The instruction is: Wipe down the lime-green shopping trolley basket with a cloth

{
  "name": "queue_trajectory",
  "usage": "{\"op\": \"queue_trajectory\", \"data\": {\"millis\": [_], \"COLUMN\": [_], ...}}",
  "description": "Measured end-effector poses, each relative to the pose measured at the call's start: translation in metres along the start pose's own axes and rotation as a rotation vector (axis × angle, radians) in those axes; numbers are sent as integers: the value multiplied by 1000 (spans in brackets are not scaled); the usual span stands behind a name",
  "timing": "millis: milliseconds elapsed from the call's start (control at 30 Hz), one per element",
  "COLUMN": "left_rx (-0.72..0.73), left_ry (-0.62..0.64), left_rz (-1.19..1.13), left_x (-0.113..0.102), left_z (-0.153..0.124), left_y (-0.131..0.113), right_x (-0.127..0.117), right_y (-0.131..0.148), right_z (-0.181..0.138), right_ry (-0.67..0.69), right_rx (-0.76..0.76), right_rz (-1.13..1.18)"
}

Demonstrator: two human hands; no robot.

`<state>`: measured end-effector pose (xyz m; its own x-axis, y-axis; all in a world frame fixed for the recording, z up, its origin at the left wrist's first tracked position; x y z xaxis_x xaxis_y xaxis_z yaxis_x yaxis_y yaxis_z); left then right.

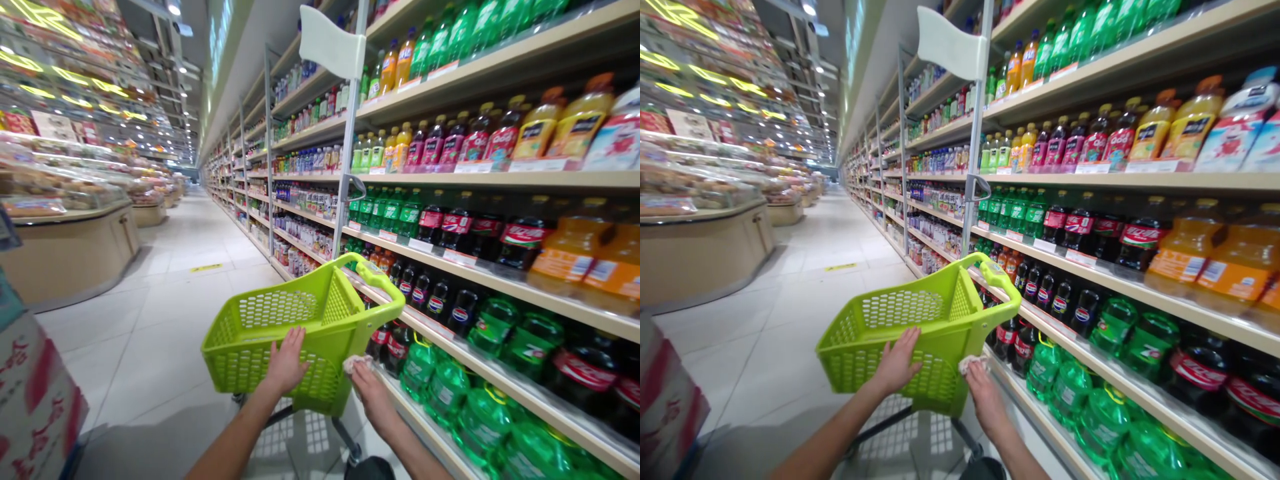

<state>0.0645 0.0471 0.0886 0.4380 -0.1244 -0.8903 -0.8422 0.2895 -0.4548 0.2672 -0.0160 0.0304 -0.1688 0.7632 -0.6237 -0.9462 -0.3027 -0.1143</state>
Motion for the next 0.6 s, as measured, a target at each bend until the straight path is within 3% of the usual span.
{"op": "queue_trajectory", "data": {"millis": [67, 167, 233, 300, 400, 467, 533, 600], "left_rx": [6, -23, -52, -48, 10, -34, -121, -159], "left_ry": [-21, -85, -104, -96, -82, -102, -142, -162], "left_rz": [11, 44, 56, 63, 88, 99, 104, 102], "left_x": [1, 4, 6, 9, 9, 4, -3, -7], "left_z": [-1, -4, -5, -6, -7, -10, -13, -17], "left_y": [3, 5, 4, 2, 4, 17, 35, 48], "right_x": [-14, -41, -42, -27, 4, 11, 2, -15], "right_y": [-5, -29, -31, -10, 40, 51, 32, -5], "right_z": [14, 60, 85, 98, 102, 102, 106, 110], "right_ry": [-56, -189, -199, -154, -53, -23, -24, -33], "right_rx": [36, 174, 220, 171, -36, -125, -110, -21], "right_rz": [14, -48, -111, -128, -78, -56, -71, -120]}}
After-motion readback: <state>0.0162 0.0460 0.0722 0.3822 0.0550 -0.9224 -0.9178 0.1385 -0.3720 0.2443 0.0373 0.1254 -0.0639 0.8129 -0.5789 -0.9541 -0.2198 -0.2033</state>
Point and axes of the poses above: each hand's wrist, its own z-axis towards the middle knuckle, its own x-axis out of the palm, y = z × x, the point moved 6 cm from there along z, towards the middle knuckle, and after that the axes turned 15 degrees about -z, right-handed, at the moved point
